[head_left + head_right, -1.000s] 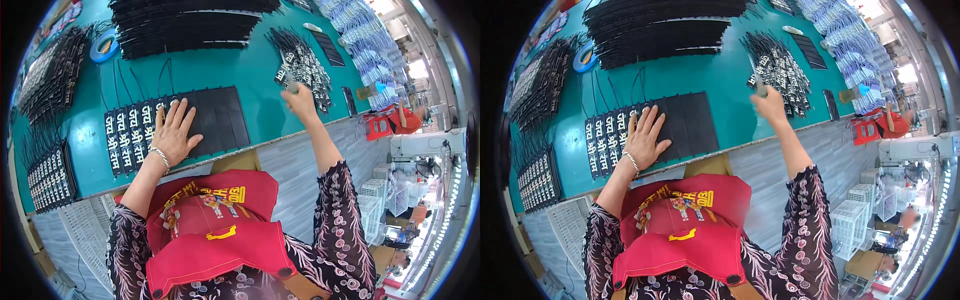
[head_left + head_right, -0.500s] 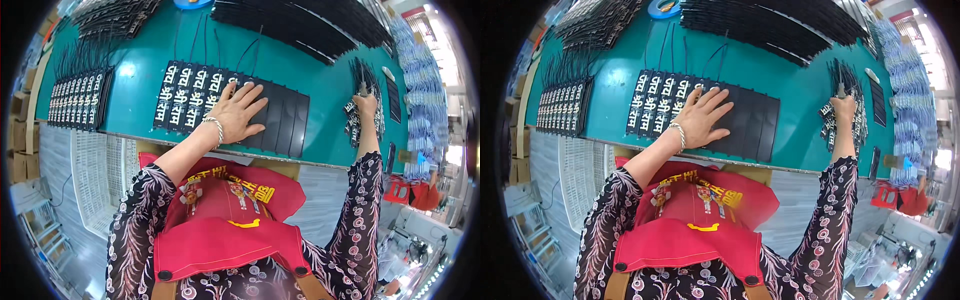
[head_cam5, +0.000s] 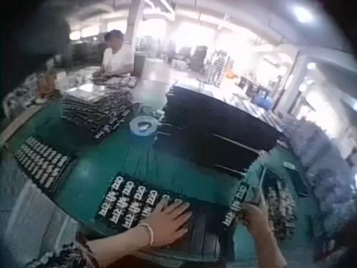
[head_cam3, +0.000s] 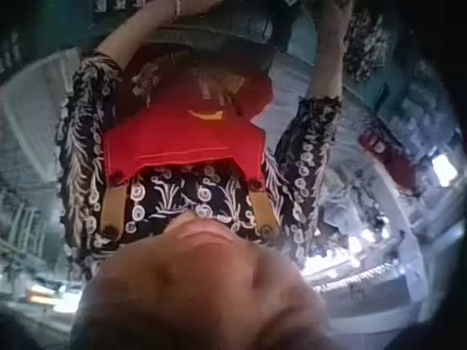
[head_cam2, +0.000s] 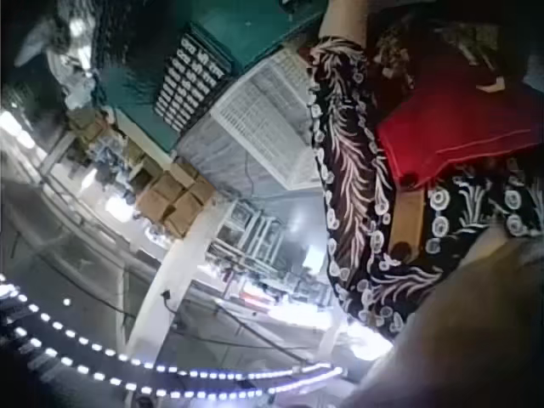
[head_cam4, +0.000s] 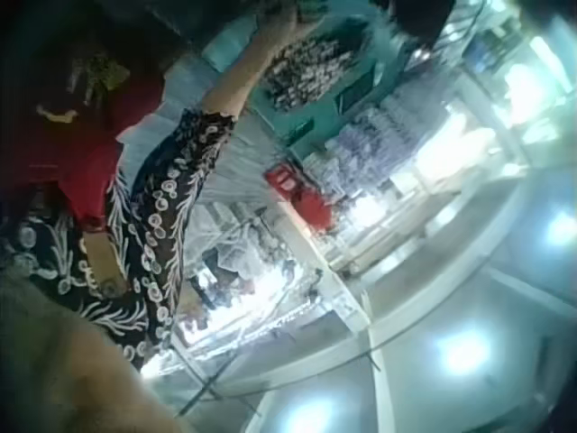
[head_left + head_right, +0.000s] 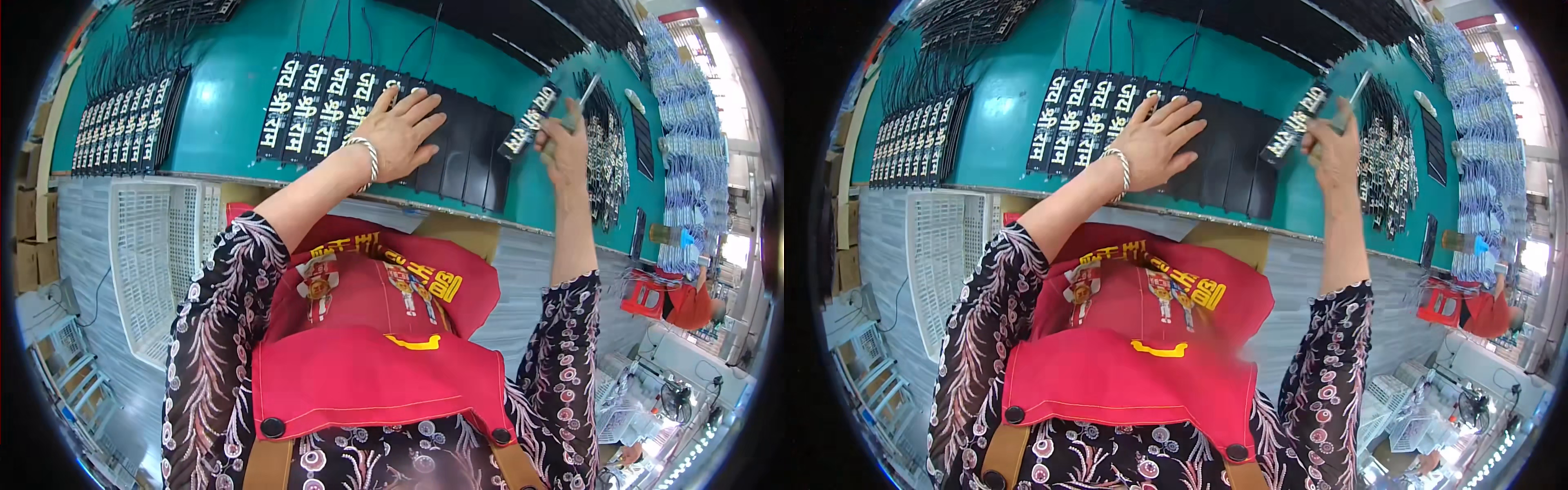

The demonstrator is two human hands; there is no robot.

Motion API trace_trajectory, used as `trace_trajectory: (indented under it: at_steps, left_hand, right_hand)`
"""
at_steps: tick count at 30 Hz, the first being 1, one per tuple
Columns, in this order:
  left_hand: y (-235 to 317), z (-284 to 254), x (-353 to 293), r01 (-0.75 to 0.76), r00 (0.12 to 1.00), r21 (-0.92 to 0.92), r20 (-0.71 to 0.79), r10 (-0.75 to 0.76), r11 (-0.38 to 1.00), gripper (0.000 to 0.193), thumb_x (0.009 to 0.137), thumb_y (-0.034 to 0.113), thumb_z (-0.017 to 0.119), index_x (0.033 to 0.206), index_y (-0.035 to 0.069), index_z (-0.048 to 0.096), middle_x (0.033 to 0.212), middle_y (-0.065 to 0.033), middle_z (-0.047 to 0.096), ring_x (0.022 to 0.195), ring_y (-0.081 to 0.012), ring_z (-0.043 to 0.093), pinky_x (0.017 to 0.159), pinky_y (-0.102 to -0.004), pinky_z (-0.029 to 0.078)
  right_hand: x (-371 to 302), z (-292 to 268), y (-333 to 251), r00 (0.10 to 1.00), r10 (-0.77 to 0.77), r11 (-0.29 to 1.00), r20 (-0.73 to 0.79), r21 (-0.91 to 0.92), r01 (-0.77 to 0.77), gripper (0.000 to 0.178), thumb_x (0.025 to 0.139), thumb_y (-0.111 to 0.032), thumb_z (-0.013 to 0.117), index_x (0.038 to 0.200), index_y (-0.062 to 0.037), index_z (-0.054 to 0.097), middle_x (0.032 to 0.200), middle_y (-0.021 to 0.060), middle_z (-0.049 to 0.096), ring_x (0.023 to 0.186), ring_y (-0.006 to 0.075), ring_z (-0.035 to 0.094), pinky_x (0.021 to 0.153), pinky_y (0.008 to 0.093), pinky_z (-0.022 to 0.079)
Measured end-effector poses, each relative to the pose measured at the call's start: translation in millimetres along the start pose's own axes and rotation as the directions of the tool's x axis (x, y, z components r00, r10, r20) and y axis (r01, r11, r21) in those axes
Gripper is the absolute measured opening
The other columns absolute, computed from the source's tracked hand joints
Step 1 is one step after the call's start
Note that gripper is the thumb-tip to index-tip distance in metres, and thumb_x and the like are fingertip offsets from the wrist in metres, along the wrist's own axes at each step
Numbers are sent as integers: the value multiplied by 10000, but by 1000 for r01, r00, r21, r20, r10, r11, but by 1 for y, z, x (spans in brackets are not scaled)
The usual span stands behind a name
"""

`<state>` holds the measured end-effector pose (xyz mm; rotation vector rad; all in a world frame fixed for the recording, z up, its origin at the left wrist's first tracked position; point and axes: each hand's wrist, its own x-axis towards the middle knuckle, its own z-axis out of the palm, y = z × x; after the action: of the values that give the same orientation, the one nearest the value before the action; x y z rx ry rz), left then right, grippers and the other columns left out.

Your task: Assembling electronic components and wires onto printed circuit boards at a factory workbench.

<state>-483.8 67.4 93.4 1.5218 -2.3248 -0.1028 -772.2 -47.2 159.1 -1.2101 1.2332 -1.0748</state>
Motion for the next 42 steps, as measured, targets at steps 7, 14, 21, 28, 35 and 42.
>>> trace_trajectory:
  at_steps: [7,14,21,28,35,42]
  left_hand:
    - [18,14,-32,-62,995,23,-73,63,998,479,984,357,540,1394,110,527,1511,-101,454,1440,-268,365,1185,-511,250]
    - [25,18,-33,14,990,-193,-135,-41,981,560,989,459,526,1385,62,515,1404,-155,552,1371,-277,462,1183,-457,274]
    - [22,23,-33,27,989,-168,-138,-51,985,610,968,448,588,1416,47,480,1411,-167,547,1397,-279,442,1201,-459,261]
    - [17,28,-30,15,990,-138,-139,-34,990,616,955,460,606,1402,52,493,1411,-162,545,1397,-286,440,1197,-465,265]
    - [15,24,-25,8,982,-148,-183,-35,989,619,917,448,651,1369,56,492,1370,-148,565,1355,-294,474,1162,-477,304]
    - [20,5,-17,-27,985,-84,-170,12,996,434,903,390,670,1263,152,623,1367,-119,546,1370,-283,438,1155,-513,303]
  right_hand:
    - [-74,70,22,958,-14,1000,288,-12,18,839,831,19,676,1555,-72,261,940,71,532,629,180,643,497,316,536]
    - [-84,74,35,896,29,998,443,-70,2,805,851,11,677,1550,-61,284,891,60,569,630,163,657,525,294,557]
    - [-78,77,36,872,68,988,484,-152,7,824,834,19,682,1555,-75,292,869,56,582,639,152,648,508,254,523]
    - [-67,77,41,878,56,991,476,-135,10,743,819,7,700,1492,-60,390,878,59,594,645,146,654,485,241,506]
    - [-58,84,31,897,129,958,423,-286,-3,673,809,-7,704,1427,-43,441,807,34,603,590,109,616,451,227,463]
    - [-51,97,3,896,209,845,391,-534,35,751,752,-53,735,1434,15,429,786,62,623,544,115,595,419,252,450]
